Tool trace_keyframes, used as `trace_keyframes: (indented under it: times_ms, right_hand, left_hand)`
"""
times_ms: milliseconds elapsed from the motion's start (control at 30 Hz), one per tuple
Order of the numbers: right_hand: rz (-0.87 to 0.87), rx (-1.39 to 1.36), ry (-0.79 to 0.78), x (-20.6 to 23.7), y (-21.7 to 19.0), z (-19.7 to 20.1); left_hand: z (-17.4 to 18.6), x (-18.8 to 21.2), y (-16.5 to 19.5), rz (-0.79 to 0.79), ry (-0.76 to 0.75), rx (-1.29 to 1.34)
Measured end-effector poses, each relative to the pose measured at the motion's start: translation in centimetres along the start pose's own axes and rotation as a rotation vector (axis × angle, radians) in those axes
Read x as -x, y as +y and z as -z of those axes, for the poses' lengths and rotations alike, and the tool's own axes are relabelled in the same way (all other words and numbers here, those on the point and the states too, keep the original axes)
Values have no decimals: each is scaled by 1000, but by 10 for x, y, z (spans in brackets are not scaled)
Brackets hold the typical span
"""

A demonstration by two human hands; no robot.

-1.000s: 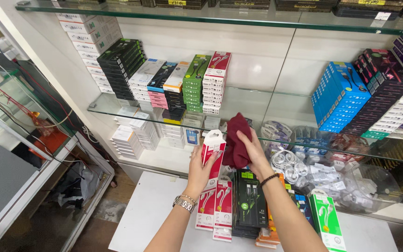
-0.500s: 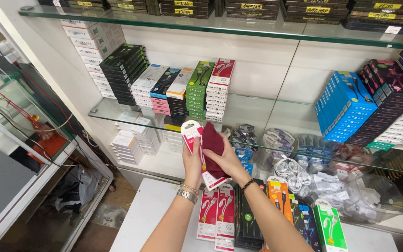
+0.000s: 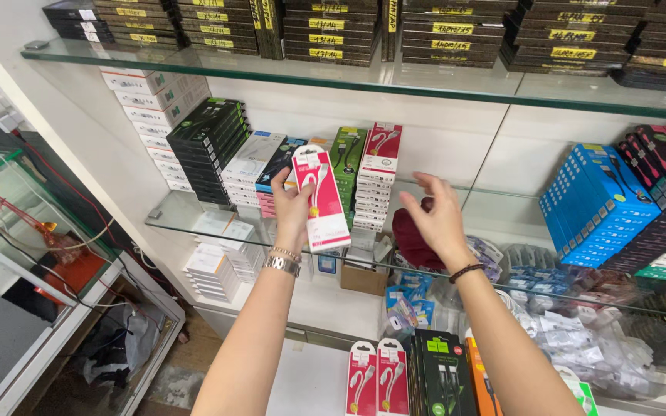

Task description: The person wipes a glass shelf with a maroon cloth and then places multiple small product boxes onto the shelf one by one. They handle red, green, black, and orange boxes, arranging them in neat stacks on the glass shelf.

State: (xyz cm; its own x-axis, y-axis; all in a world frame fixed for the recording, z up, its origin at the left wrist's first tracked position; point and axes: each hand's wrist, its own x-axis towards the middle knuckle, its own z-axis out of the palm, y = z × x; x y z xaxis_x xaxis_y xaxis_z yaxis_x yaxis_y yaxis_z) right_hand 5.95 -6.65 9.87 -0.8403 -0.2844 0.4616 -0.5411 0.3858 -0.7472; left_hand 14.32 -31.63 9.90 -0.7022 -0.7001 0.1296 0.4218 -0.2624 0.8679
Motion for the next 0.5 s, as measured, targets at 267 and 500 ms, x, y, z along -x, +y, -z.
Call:
trace_keyframes:
  times_ms: [267,500]
  right_hand:
    - [825,541,-75,-22,-77,-77]
    - [730,759,-49,-56,-39,-109]
  left_hand:
    - [-57,-100,10,144,-337,-48]
    - [-42,-98,-13,-200,-377,-635]
